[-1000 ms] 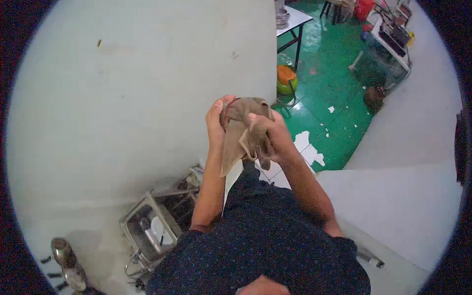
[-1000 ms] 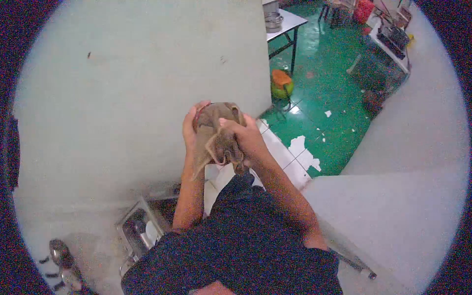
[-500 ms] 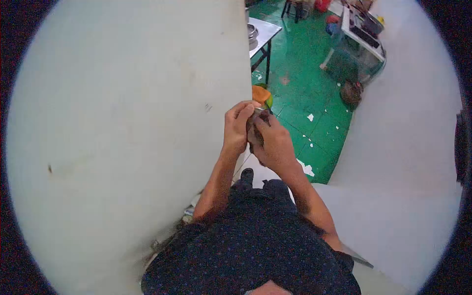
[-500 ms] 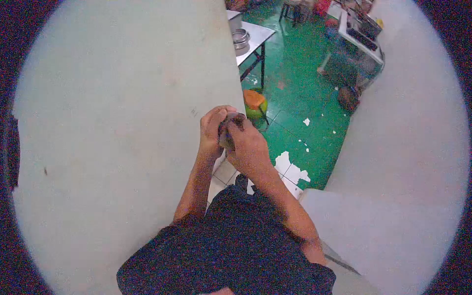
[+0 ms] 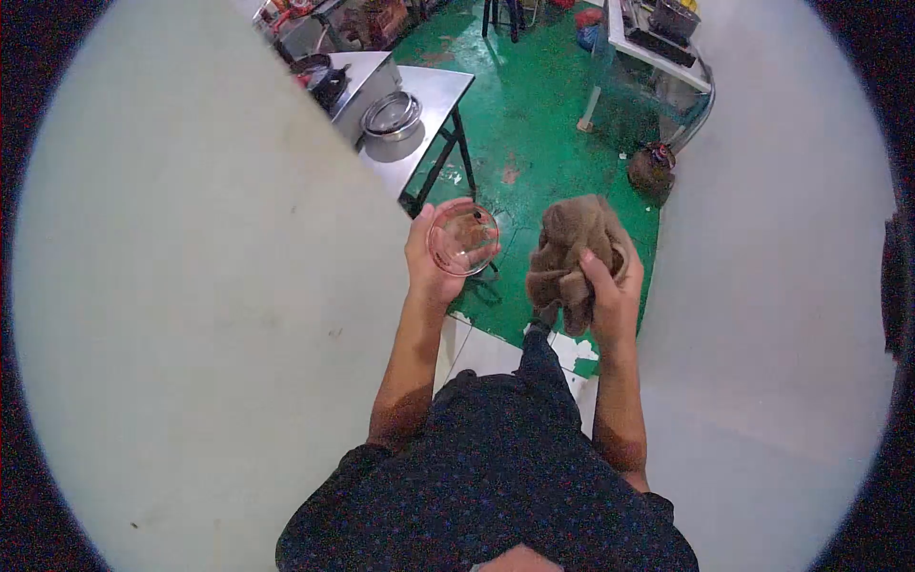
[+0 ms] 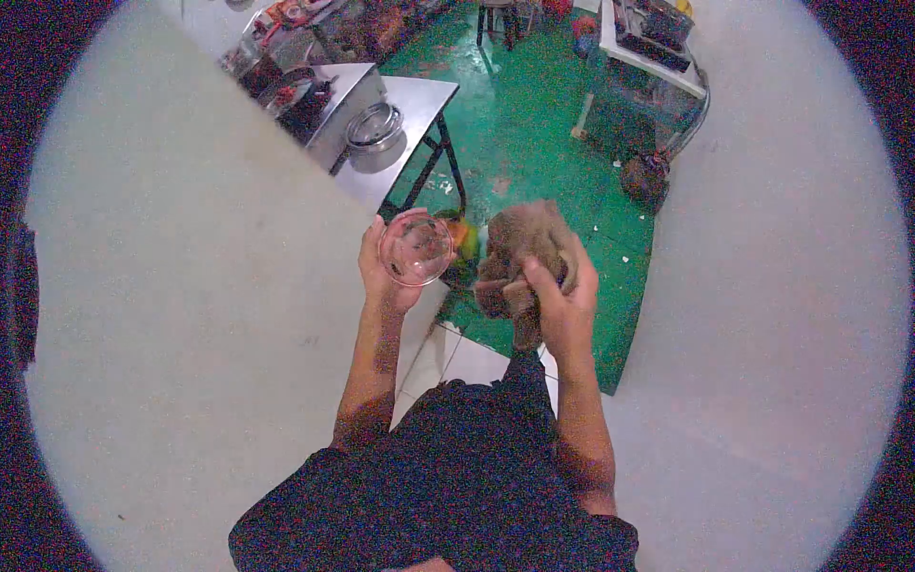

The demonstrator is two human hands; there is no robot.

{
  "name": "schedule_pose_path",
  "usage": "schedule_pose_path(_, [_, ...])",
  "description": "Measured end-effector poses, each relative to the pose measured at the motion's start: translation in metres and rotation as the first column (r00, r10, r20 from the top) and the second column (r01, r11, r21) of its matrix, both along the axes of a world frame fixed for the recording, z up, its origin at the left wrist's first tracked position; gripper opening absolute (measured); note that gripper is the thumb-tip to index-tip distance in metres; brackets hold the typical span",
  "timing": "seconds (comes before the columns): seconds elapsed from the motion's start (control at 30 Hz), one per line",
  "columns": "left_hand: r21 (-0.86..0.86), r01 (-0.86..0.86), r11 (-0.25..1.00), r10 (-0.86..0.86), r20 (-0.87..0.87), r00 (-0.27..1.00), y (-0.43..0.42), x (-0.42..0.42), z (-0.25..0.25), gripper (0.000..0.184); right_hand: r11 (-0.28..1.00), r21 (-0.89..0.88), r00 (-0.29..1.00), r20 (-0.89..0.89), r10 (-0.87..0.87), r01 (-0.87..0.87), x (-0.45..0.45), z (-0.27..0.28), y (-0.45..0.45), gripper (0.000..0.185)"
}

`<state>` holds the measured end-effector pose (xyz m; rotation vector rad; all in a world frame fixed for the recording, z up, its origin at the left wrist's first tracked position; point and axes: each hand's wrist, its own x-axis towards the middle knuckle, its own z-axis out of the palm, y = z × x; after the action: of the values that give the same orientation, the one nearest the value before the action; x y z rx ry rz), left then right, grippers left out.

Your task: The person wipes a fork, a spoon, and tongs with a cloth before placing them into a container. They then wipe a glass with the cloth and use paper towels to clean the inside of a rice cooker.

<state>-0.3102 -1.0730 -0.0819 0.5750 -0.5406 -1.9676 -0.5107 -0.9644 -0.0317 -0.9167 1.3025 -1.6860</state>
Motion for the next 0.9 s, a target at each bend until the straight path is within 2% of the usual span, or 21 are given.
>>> schedule_pose_path(0.07, [-0.061, 0.094, 0.994, -0.094, 0.008, 0.996, -0.024, -0.032, -0.008, 0.059, 0.996, -0.052, 0.984, -0.167, 0.067, -0.077, -0.033, 0.002, -0.025, 0.038])
schedule_pose_path(0.1, [-0.103, 0.145, 0.984, -0.144, 0.015, 0.989, -0.043, -0.047, -0.011, 0.064, 0.989, -0.143, 0.896, -0.433, -0.096, 0.037, -0.04, -0.01, -0.044, 0.035])
schedule_pose_path(0.2, [-0.142, 0.42, 0.896, -0.443, -0.249, 0.861, -0.077, -0.091, -0.019, 0.077, 0.99, -0.112, 0.838, -0.545, 0.01, -0.085, -0.092, -0.016, -0.087, 0.035])
schedule_pose_path(0.23, [-0.141, 0.471, 0.871, -0.49, -0.174, 0.854, -0.084, -0.104, -0.016, 0.081, 0.991, -0.048, 0.878, -0.469, 0.09, -0.127, -0.105, -0.019, -0.1, 0.034])
schedule_pose_path(0.33, [-0.061, 0.46, 0.886, -0.462, -0.025, 0.887, -0.1, -0.152, -0.011, 0.073, 0.944, 0.022, 0.843, -0.444, 0.303, -0.328, -0.138, -0.02, -0.136, 0.034])
schedule_pose_path(0.47, [0.09, 0.392, 0.916, -0.402, 0.174, 0.899, -0.138, -0.207, -0.021, 0.058, 0.949, 0.101, 0.79, -0.532, 0.305, -0.298, -0.183, -0.031, -0.183, 0.037])
schedule_pose_path(0.5, [0.183, 0.242, 0.953, -0.28, 0.222, 0.934, -0.138, -0.226, 0.016, 0.026, 0.951, 0.126, 0.784, -0.54, 0.306, -0.284, -0.193, -0.032, -0.193, 0.039])
schedule_pose_path(0.6, [0.273, 0.256, 0.927, -0.313, 0.191, 0.93, -0.179, -0.256, 0.012, 0.023, 0.974, 0.129, 0.762, -0.607, 0.226, -0.187, -0.213, -0.044, -0.229, 0.04])
schedule_pose_path(0.73, [0.259, 0.336, 0.905, -0.372, 0.102, 0.923, -0.244, -0.296, -0.018, 0.034, 0.989, 0.108, 0.759, -0.635, 0.146, -0.099, -0.242, -0.049, -0.291, 0.042])
schedule_pose_path(0.77, [0.177, 0.381, 0.908, -0.405, 0.131, 0.905, -0.265, -0.304, -0.028, 0.045, 0.989, 0.127, 0.78, -0.61, 0.138, -0.076, -0.25, -0.051, -0.308, 0.042])
schedule_pose_path(0.83, [0.113, 0.439, 0.891, -0.451, 0.127, 0.883, -0.315, -0.327, -0.042, 0.047, 0.989, 0.146, 0.814, -0.57, 0.11, -0.032, -0.27, -0.061, -0.35, 0.043])
schedule_pose_path(0.9, [0.097, 0.478, 0.873, -0.488, 0.145, 0.861, -0.364, -0.348, -0.037, 0.051, 0.995, 0.088, 0.791, -0.612, 0.01, 0.056, -0.282, -0.061, -0.393, 0.042])
